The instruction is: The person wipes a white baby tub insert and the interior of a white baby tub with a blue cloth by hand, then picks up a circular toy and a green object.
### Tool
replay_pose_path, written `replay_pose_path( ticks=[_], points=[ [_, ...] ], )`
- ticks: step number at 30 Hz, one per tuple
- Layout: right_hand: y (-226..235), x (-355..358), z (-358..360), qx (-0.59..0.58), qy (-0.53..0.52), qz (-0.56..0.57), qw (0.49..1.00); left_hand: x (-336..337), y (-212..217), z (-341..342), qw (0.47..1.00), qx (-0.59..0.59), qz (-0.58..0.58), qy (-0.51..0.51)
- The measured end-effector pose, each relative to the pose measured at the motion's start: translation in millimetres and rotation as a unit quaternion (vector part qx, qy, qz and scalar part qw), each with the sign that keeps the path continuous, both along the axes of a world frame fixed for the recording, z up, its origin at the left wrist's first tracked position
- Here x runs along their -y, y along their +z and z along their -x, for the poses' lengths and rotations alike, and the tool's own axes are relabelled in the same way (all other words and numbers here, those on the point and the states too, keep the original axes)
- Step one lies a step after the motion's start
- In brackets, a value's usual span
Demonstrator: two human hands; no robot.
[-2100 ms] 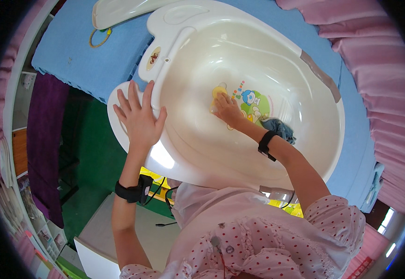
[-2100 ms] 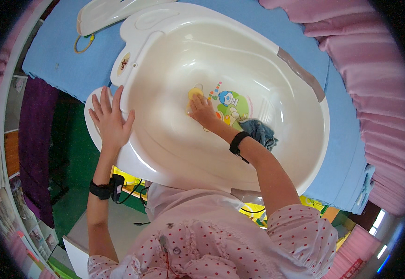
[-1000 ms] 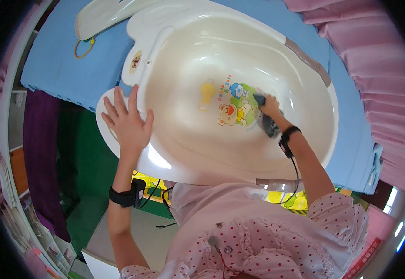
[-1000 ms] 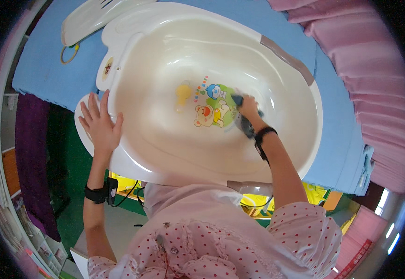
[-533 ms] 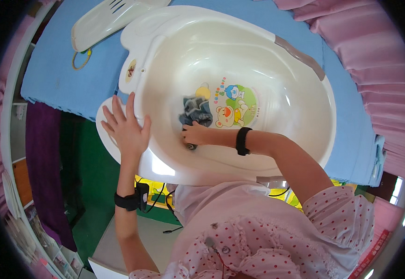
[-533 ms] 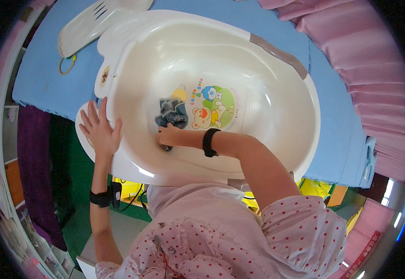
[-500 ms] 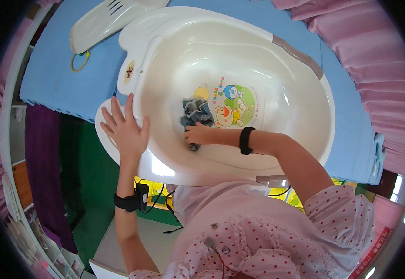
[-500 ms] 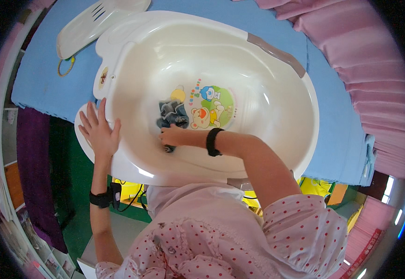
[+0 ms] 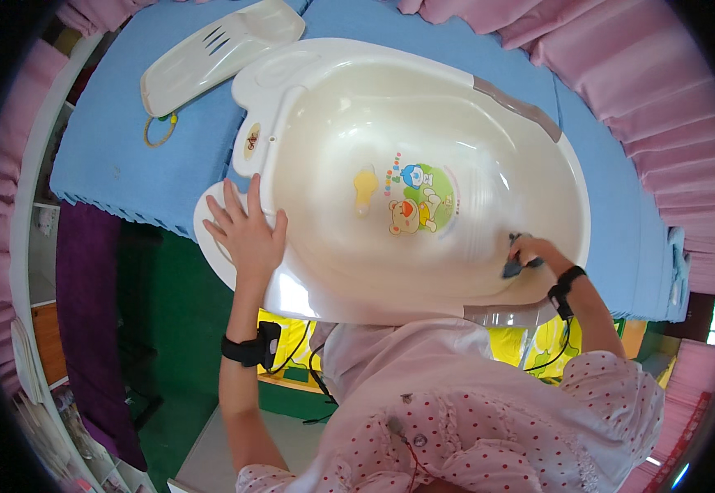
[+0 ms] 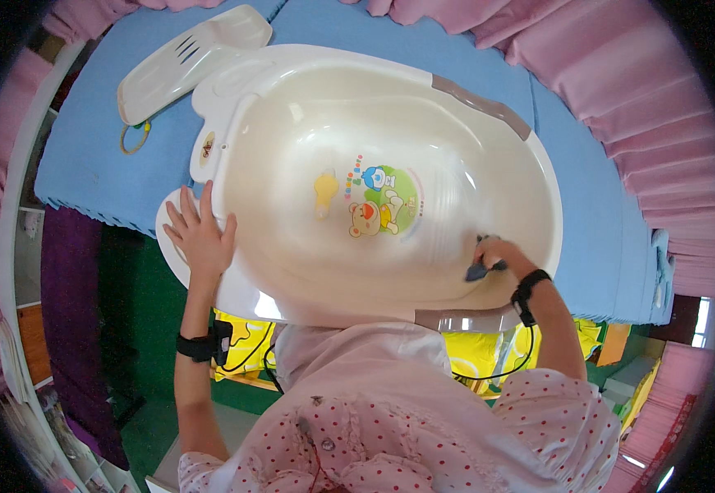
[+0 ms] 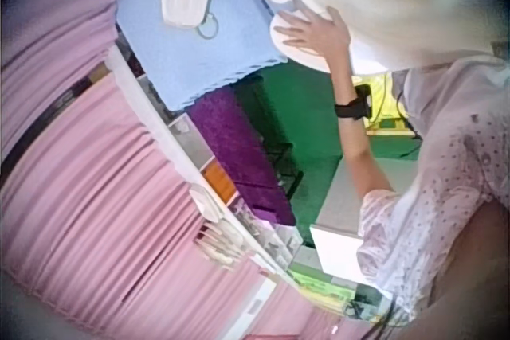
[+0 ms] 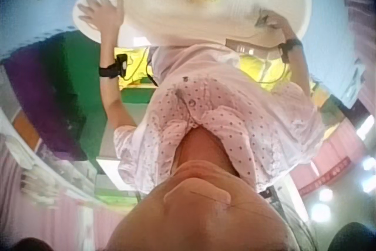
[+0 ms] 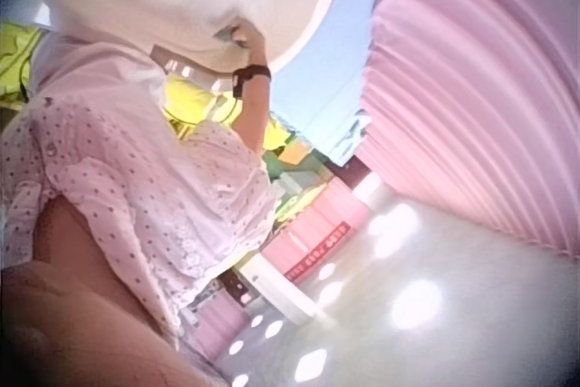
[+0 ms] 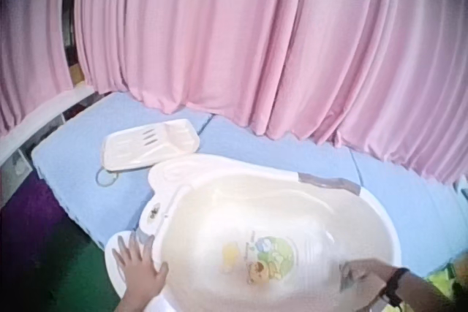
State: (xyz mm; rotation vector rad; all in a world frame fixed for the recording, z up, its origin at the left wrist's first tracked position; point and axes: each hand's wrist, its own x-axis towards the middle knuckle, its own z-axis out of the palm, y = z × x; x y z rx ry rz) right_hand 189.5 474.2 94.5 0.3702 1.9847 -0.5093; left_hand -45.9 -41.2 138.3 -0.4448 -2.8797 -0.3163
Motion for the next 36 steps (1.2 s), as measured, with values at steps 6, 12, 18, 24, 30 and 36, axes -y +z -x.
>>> replay_pose_path(
  ticks=[6,12,18,24,30,36],
  points=[
    [122,-57,-21,-0.463,-0.201,-0.068,0.861,-2,-3,2,1.000,-0.014,0.012,-0.003],
    [175,-142,-144,-0.561,-0.253,-0.455,0.643,-5,0,0,1.000,-0.006,0.011,-0.005],
    [122,-178,-208,-0.480,-0.249,-0.465,0.701,-2,-1,4,1.000,-0.019,-0.011,-0.002],
    [67,-36,-155,-0.301,-0.550,-0.097,0.773,14,37,-25,0.998,0.001,-0.053,0.037],
    [90,45,-125,-0.217,-0.679,-0.168,0.681,100,1,-51,0.931,-0.078,-0.325,0.144],
    [11,31,-164,-0.494,-0.710,0.042,0.500,85,-32,-62,0.435,0.388,-0.805,0.112]
  ],
)
